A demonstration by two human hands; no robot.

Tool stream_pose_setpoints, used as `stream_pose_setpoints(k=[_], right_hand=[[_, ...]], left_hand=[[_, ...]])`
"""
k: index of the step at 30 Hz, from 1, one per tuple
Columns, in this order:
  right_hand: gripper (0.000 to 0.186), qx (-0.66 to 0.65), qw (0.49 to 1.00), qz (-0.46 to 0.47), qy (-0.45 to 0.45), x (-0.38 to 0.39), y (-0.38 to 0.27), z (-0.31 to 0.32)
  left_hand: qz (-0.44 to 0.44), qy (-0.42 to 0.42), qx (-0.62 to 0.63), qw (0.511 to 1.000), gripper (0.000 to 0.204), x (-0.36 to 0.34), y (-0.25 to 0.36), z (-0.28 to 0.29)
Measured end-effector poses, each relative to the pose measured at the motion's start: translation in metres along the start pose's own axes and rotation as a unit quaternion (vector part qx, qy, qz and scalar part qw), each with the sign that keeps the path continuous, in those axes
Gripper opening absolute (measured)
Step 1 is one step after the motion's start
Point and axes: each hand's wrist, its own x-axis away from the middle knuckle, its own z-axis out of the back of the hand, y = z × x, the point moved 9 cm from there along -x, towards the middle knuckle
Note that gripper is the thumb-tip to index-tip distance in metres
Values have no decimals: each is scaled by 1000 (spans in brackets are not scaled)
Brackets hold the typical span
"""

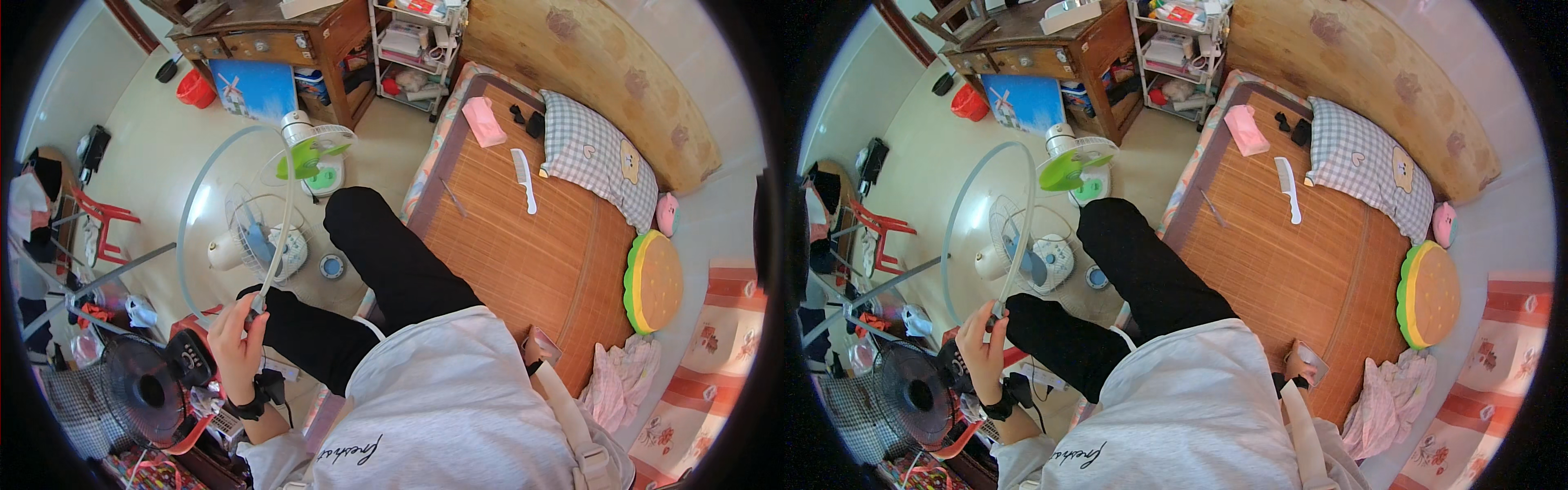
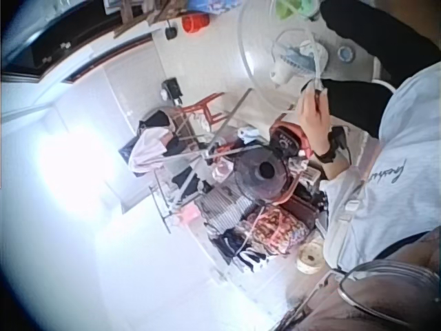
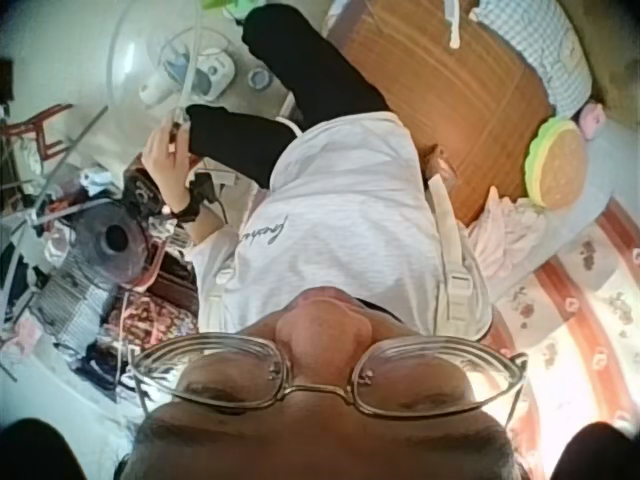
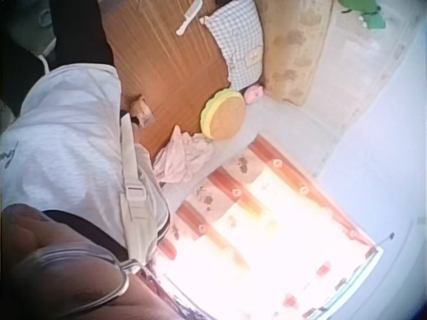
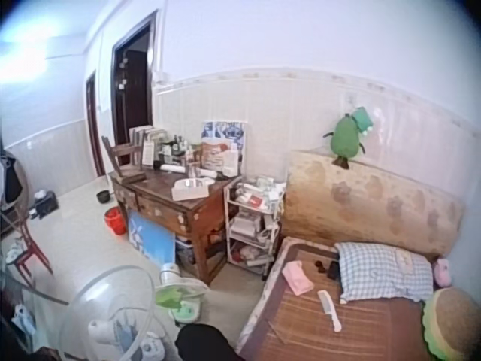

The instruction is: Replacing or repairing the fan grille and small components.

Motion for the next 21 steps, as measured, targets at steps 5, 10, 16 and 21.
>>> stream_pose_setpoints(k=[5, 10, 16, 21], right_hand=[[83, -17, 998, 54, 27, -26, -14, 15], [84, -47, 998, 32, 5, -30, 11, -13], [86, -81, 990, 110, 37, -49, -26, 11], [87, -170, 975, 135, 53, -54, -23, 9]], left_hand=[[30, -14, -13, 999, 25, 5, -16, -2], [5, -20, 11, 1000, 25, -12, 14, -5], [76, 9, 15, 997, 25, 12, -16, 11], [45, 13, 7, 999, 26, 4, -6, 9]])
